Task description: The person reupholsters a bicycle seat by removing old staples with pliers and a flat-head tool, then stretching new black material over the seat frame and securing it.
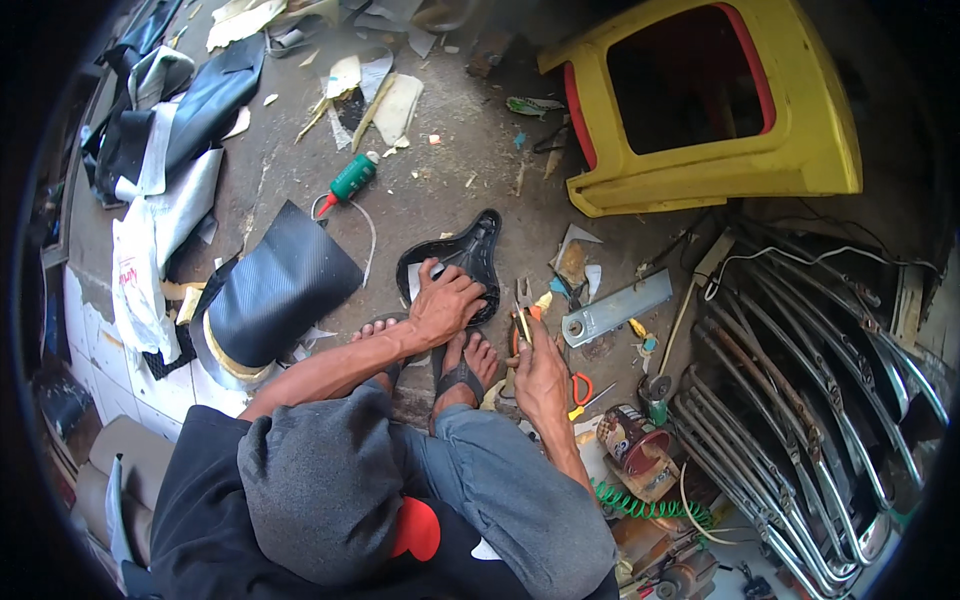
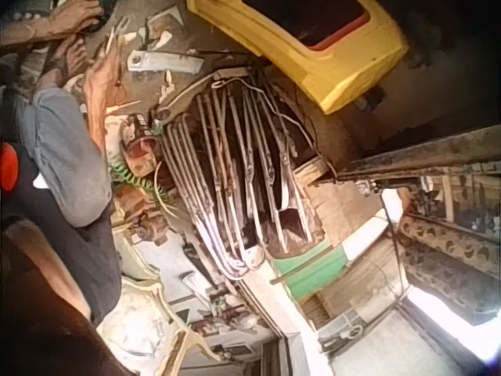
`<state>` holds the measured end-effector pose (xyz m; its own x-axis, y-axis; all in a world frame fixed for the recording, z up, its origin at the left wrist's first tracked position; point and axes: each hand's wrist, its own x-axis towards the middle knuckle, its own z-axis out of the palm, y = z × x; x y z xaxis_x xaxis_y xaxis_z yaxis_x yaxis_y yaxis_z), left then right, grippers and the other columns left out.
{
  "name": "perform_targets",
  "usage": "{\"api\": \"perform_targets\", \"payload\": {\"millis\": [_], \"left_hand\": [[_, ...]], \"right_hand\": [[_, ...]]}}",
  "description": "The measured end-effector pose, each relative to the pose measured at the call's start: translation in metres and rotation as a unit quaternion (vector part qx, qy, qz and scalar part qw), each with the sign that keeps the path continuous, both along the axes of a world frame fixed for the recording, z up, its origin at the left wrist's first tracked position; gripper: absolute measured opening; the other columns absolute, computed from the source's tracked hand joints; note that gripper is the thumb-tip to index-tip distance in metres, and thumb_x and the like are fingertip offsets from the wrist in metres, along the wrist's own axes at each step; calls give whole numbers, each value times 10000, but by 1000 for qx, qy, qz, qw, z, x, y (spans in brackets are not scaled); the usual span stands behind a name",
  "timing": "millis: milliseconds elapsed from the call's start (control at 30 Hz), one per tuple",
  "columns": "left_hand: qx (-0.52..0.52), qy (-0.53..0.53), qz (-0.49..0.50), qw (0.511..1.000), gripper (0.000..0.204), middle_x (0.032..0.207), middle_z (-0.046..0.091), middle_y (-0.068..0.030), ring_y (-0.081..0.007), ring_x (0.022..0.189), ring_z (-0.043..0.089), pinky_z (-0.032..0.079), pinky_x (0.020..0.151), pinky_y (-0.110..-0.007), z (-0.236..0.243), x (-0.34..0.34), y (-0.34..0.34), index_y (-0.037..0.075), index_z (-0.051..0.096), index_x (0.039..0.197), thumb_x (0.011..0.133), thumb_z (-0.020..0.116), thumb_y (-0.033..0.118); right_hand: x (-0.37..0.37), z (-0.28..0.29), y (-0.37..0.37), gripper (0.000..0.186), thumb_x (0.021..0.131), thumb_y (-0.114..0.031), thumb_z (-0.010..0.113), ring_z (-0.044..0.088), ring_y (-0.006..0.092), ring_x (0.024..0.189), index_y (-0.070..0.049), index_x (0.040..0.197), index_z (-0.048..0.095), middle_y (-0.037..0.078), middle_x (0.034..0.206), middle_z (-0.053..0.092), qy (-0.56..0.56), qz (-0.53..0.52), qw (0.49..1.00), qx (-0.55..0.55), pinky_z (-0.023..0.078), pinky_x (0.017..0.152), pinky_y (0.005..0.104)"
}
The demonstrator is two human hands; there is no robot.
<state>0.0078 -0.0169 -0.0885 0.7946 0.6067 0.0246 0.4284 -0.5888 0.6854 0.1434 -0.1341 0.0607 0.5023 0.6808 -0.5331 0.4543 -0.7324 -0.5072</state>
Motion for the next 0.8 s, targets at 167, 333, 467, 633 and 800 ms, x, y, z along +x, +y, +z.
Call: {"api": "perform_targets", "payload": {"millis": [167, 333, 467, 633, 800], "left_hand": [[-24, -33, -4, 999, 158, 919, 646, -17, -214, 1040, 583, 281, 1018, -537, 1, 6, -1, 119, 717, 995, 869, 710, 214], [-123, -55, 17, 991, 145, 887, 677, -62, -265, 965, 615, 301, 943, -487, -3, 3, 0, 83, 697, 952, 846, 684, 181], [-175, -49, 41, 983, 158, 882, 694, -83, -269, 941, 631, 298, 940, -476, 4, 2, 3, 83, 705, 958, 864, 682, 208], [-163, -26, 30, 986, 165, 877, 700, -84, -260, 939, 633, 303, 915, -453, -1, 5, 5, 96, 726, 949, 868, 700, 238], [-224, -41, 23, 973, 162, 881, 705, -88, -257, 935, 632, 310, 910, -450, -3, 6, 12, 84, 726, 890, 844, 699, 236]], "right_hand": [[1, -7, -3, 411, 1031, -61, 436, 738, 321, 870, 12, 1436, 421, 254, 1086, 663, 0, 12, 1000, -18, 562, 764, 436], [-6, -15, 5, 481, 1022, -157, 452, 689, 452, 1001, 40, 1453, 367, 320, 1137, 665, 26, 33, 995, -94, 537, 831, 512], [-9, -14, 13, 447, 1036, -255, 488, 677, 484, 937, -5, 1406, 476, 306, 1004, 682, -16, 38, 999, 15, 516, 803, 533], [-2, -19, 12, 390, 1038, -321, 502, 677, 485, 806, -41, 1296, 586, 274, 789, 668, -32, 11, 998, -57, 510, 722, 544], [-6, -31, 7, 375, 1031, -324, 528, 687, 428, 727, -94, 1319, 597, 250, 735, 658, -67, 56, 994, -72, 505, 659, 499]]}}
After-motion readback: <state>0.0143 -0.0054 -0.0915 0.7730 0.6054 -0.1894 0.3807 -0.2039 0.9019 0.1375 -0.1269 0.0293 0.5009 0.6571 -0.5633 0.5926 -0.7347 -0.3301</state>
